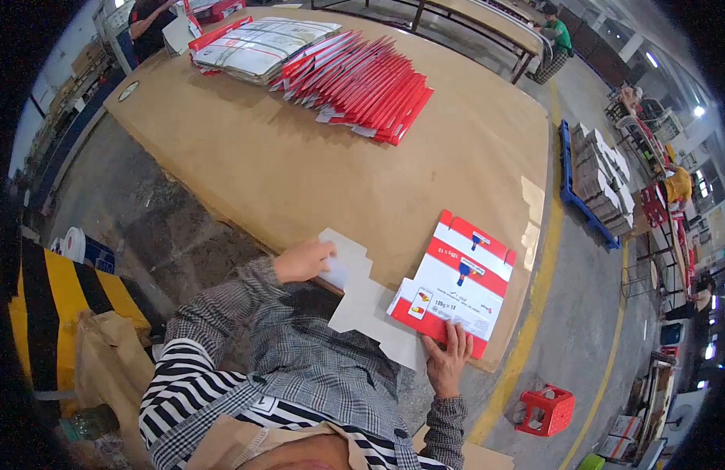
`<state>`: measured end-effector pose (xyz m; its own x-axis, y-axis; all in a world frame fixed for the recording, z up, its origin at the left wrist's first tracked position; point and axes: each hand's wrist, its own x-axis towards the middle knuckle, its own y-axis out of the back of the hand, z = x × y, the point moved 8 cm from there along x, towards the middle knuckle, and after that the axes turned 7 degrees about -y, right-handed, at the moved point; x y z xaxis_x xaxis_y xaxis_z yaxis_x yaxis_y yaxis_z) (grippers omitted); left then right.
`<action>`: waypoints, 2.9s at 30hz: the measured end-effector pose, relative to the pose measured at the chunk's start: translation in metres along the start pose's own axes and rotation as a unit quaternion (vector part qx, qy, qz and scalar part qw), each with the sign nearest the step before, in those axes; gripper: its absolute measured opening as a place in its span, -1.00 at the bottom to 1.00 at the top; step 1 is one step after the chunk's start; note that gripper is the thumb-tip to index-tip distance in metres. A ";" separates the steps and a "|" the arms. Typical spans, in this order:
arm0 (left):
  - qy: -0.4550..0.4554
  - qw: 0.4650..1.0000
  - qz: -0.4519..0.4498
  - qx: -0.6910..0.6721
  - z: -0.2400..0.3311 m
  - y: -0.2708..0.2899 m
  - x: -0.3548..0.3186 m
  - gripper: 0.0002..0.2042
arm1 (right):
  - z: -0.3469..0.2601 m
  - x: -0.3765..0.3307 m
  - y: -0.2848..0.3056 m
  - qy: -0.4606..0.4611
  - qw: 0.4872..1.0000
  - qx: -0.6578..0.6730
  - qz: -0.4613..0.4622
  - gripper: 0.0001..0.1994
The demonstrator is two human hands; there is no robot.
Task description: Counting and sorting printed cardboard packaging materials on a factory work table.
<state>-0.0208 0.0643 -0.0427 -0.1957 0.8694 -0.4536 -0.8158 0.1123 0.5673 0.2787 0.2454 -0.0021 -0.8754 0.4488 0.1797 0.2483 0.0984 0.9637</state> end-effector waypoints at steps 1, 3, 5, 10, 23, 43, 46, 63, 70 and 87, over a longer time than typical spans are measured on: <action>-0.022 0.978 0.173 0.117 0.014 0.022 0.000 -0.64 | 0.003 0.001 0.004 0.001 1.000 0.000 0.013 -0.55; -0.043 0.914 0.323 0.242 0.009 0.036 -0.027 -0.69 | -0.020 -0.007 -0.007 -0.011 1.000 0.014 0.026 -0.54; -0.106 0.942 0.245 0.202 0.005 0.011 -0.009 -0.62 | -0.012 0.001 -0.003 0.001 1.000 0.006 0.019 -0.52; -0.333 0.895 0.241 0.174 0.059 -0.027 -0.044 -0.51 | -0.012 0.007 0.016 -0.013 1.000 0.018 -0.010 -0.55; -0.142 0.813 0.555 0.110 0.066 -0.052 -0.003 -0.78 | -0.005 0.029 0.002 -0.111 0.967 0.006 0.229 -0.76; 0.002 0.768 0.397 -0.502 -0.047 -0.066 -0.055 -0.67 | -0.020 0.009 -0.006 -0.072 0.984 0.022 0.159 -0.82; -0.099 0.819 0.521 -0.218 0.014 -0.006 -0.067 -0.72 | -0.022 0.008 -0.004 -0.082 0.984 0.031 0.158 -0.82; -0.289 0.824 0.457 -0.172 0.075 -0.030 -0.030 -0.81 | -0.032 0.020 0.017 -0.131 0.963 0.083 0.221 -0.75; -0.266 0.859 0.435 -0.044 0.083 -0.041 -0.012 -0.81 | -0.026 0.007 -0.007 -0.105 0.970 0.069 0.207 -0.66; -0.156 0.933 0.183 0.269 0.124 -0.027 0.065 -0.67 | -0.024 0.009 -0.014 -0.099 0.973 0.061 0.201 -0.65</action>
<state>0.0558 0.1776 -0.0020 -0.1716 0.9851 0.0129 -0.3184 -0.0678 0.9455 0.2579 0.2270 -0.0089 -0.6042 0.6331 0.4839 0.6115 -0.0210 0.7910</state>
